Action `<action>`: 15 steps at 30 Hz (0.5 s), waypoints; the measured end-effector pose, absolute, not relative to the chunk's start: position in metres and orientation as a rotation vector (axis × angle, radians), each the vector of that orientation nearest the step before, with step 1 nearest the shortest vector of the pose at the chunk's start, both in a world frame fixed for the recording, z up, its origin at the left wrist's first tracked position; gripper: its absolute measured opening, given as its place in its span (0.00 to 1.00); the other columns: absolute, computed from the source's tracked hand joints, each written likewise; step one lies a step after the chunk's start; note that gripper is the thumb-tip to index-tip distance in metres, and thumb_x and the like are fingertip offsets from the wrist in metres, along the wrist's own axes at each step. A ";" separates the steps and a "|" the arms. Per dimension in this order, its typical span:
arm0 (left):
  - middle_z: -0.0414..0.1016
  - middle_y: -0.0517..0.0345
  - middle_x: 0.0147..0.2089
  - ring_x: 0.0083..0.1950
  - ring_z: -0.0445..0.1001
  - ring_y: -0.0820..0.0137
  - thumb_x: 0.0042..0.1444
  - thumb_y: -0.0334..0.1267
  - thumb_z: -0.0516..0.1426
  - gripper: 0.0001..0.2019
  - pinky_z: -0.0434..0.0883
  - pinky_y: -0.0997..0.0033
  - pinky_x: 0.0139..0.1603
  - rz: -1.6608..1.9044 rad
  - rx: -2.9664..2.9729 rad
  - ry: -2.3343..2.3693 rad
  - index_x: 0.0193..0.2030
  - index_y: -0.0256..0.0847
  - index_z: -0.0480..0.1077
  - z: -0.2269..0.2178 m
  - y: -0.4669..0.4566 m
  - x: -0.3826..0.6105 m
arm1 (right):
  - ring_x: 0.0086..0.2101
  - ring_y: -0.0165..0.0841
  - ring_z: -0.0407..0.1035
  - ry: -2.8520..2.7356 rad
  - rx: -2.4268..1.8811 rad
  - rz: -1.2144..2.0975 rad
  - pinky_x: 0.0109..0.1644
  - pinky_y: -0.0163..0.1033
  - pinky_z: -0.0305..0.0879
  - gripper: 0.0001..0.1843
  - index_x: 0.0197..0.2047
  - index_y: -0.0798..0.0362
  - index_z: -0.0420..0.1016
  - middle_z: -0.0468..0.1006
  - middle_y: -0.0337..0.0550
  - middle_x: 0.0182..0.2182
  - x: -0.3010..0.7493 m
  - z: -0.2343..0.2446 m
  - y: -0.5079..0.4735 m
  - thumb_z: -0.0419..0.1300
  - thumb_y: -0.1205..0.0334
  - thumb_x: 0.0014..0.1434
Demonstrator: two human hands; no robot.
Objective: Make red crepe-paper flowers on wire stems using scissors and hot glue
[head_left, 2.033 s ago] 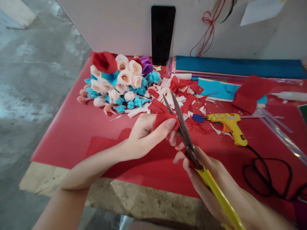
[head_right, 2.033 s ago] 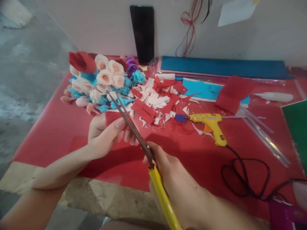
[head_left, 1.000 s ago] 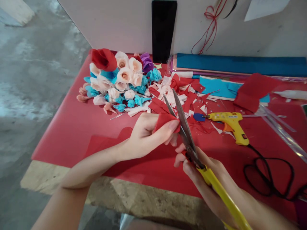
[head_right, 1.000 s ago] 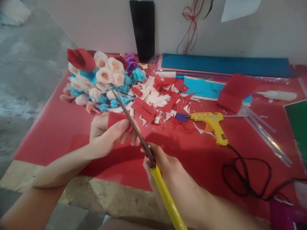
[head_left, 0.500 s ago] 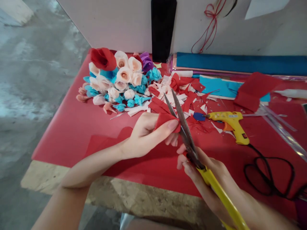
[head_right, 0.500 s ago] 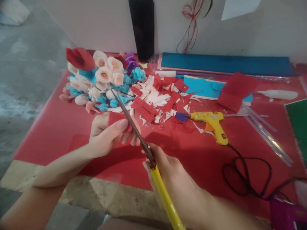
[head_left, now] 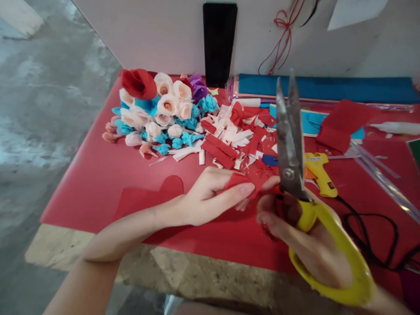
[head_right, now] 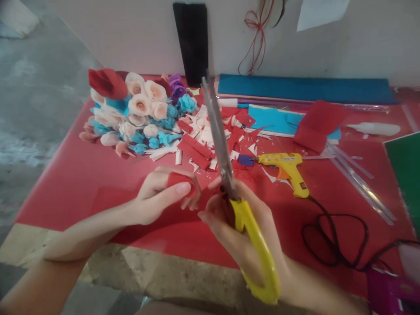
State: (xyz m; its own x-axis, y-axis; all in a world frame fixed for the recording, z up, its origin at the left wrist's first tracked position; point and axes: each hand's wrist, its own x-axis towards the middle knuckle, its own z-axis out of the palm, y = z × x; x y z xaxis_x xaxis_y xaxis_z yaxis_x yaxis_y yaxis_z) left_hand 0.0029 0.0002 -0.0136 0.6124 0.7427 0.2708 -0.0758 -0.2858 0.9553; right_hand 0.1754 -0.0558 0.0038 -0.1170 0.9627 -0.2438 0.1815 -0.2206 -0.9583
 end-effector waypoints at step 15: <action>0.69 0.54 0.24 0.25 0.66 0.75 0.64 0.37 0.44 0.18 0.65 0.76 0.26 0.771 2.046 0.552 0.25 0.34 0.66 -0.016 -0.004 0.009 | 0.21 0.22 0.65 -1.311 -1.389 1.449 0.24 0.24 0.65 0.10 0.32 0.51 0.64 0.70 0.32 0.24 0.183 -0.001 -0.042 0.63 0.64 0.50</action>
